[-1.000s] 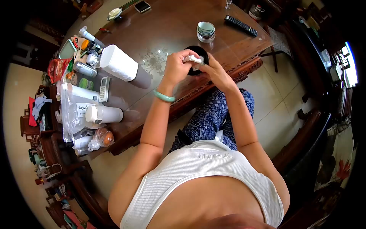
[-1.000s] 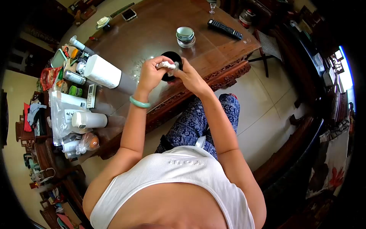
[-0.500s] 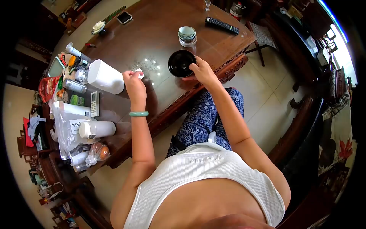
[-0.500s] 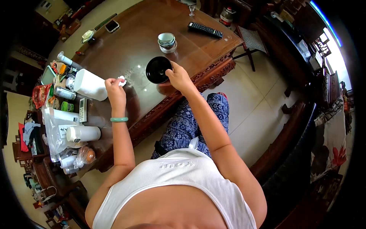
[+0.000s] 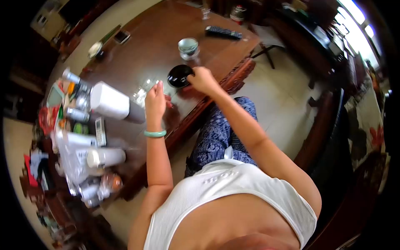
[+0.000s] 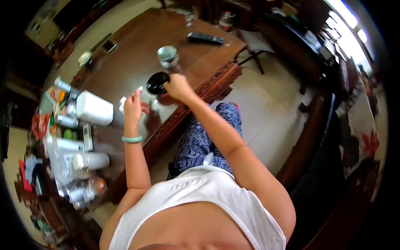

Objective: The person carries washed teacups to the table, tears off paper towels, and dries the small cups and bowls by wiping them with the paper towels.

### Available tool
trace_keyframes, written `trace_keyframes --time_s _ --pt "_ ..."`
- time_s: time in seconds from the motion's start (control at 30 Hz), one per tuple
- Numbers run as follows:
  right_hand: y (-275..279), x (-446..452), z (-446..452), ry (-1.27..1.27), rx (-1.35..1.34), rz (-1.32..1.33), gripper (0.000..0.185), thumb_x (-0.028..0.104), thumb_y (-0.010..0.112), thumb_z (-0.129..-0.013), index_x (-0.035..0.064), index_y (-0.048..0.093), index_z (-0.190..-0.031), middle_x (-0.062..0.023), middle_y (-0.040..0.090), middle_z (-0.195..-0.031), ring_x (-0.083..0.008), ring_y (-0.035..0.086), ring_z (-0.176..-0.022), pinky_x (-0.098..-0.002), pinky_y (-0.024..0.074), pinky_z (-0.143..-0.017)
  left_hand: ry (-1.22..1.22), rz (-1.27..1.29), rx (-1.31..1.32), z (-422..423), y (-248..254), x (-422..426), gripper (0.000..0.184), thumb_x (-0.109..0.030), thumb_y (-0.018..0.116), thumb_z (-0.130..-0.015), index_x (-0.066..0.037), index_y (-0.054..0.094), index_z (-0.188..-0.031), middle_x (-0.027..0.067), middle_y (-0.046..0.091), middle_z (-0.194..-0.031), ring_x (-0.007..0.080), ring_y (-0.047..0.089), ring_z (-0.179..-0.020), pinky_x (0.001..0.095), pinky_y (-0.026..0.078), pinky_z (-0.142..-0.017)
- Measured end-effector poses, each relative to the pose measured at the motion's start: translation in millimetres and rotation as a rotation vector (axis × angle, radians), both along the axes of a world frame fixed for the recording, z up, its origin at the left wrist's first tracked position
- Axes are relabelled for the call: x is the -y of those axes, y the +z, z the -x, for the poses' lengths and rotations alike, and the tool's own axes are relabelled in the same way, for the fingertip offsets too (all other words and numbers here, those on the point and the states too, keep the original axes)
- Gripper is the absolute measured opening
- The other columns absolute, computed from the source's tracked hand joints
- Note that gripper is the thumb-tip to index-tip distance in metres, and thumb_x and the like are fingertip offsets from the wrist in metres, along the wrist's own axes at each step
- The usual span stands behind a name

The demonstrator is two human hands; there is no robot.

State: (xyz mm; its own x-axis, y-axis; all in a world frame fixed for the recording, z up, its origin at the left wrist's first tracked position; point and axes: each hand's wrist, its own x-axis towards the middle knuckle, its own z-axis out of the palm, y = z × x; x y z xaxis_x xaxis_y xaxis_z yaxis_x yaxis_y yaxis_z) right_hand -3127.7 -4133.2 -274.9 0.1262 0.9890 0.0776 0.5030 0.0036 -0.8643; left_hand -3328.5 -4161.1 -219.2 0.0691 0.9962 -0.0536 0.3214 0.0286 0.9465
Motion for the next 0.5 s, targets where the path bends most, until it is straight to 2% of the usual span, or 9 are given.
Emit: trace_keyframes --time_s 0.03,0.07,0.13,0.17,0.23,0.27,0.33,0.47,0.5 --pt "28 15 6 -0.022 0.176 -0.007 0.03 0.02 0.061 -0.076 -0.0082 0.063 -0.087 -0.0264 0.064 -0.085 -0.041 0.064 -0.076 -0.0458 0.0505 -0.073 -0.042 0.106 0.114 -3 -8 -9 0.046 -0.041 0.044 -0.097 0.001 0.06 -0.093 0.0111 0.06 -0.058 0.0163 0.055 -0.044 0.0275 0.043 -0.044" --pt "42 25 12 -0.045 0.209 -0.015 0.031 0.023 0.061 -0.075 -0.0075 0.064 -0.08 -0.0297 0.062 -0.084 -0.0431 0.062 -0.081 -0.0459 0.0499 -0.074 -0.043 0.149 0.131 -7 -16 -15 0.042 -0.04 0.046 -0.097 0.0 0.059 -0.092 0.0112 0.06 -0.057 0.016 0.055 -0.043 0.0264 0.041 -0.042" --pt "19 13 13 -0.043 0.161 -0.067 0.031 0.022 0.061 -0.074 -0.0092 0.062 -0.078 -0.031 0.06 -0.08 -0.0438 0.061 -0.082 -0.0468 0.0496 -0.074 -0.128 0.227 0.19 -19 -12 -17 0.035 -0.035 0.052 -0.095 -0.001 0.058 -0.096 0.0099 0.064 -0.062 0.0145 0.057 -0.044 0.0245 0.04 -0.038" --pt "40 24 11 0.087 0.326 -0.121 0.031 0.022 0.061 -0.074 -0.0095 0.062 -0.074 -0.0311 0.059 -0.078 -0.0452 0.061 -0.079 -0.0474 0.05 -0.071 -0.174 0.216 0.312 -20 -33 -28 0.028 -0.03 0.053 -0.094 -0.002 0.059 -0.095 0.0088 0.065 -0.065 0.0129 0.058 -0.045 0.0217 0.037 -0.036" --pt "19 13 17 -0.05 0.117 -0.131 0.03 0.02 0.061 -0.073 -0.0095 0.062 -0.071 -0.0328 0.058 -0.075 -0.0461 0.061 -0.079 -0.048 0.0504 -0.07 -0.149 0.196 0.286 -23 -30 -26 0.022 -0.022 0.053 -0.093 -0.001 0.058 -0.093 0.0096 0.066 -0.069 0.0147 0.061 -0.047 0.022 0.038 -0.036" --pt "18 11 19 -0.036 0.154 -0.106 0.029 0.019 0.061 -0.073 -0.0096 0.062 -0.071 -0.0334 0.058 -0.075 -0.0465 0.061 -0.079 -0.0476 0.051 -0.07 -0.104 0.152 0.21 -19 -47 -36 0.019 -0.018 0.053 -0.091 0.0 0.057 -0.093 0.0093 0.066 -0.071 0.0158 0.062 -0.048 0.0225 0.038 -0.037" --pt "16 11 21 -0.039 0.113 -0.126 0.029 0.019 0.061 -0.074 -0.0098 0.062 -0.071 -0.0336 0.058 -0.074 -0.0466 0.061 -0.077 -0.047 0.0514 -0.068 -0.082 0.156 0.282 -20 -41 -34 0.016 -0.013 0.051 -0.089 0.001 0.059 -0.092 0.0098 0.065 -0.073 0.0155 0.062 -0.051 0.0217 0.04 -0.039" --pt "4 0 20 0.012 0.089 -0.078 0.036 0.026 0.065 -0.075 -0.0104 0.063 -0.078 -0.0327 0.059 -0.077 -0.046 0.06 -0.082 -0.0478 0.0496 -0.074 -0.032 0.176 0.333 -20 -48 -42 0.019 -0.011 0.05 -0.088 0.003 0.059 -0.099 0.0094 0.066 -0.075 0.0166 0.063 -0.053 0.022 0.045 -0.041" --pt "5 2 19 0.008 0.081 -0.099 0.035 0.027 0.065 -0.075 -0.0076 0.064 -0.08 -0.0318 0.061 -0.079 -0.0462 0.06 -0.083 -0.0462 0.0497 -0.078 -0.055 0.171 0.291 -19 -51 -47 0.02 -0.012 0.05 -0.088 0.002 0.059 -0.1 0.0109 0.067 -0.077 0.0172 0.065 -0.055 0.0216 0.048 -0.043"
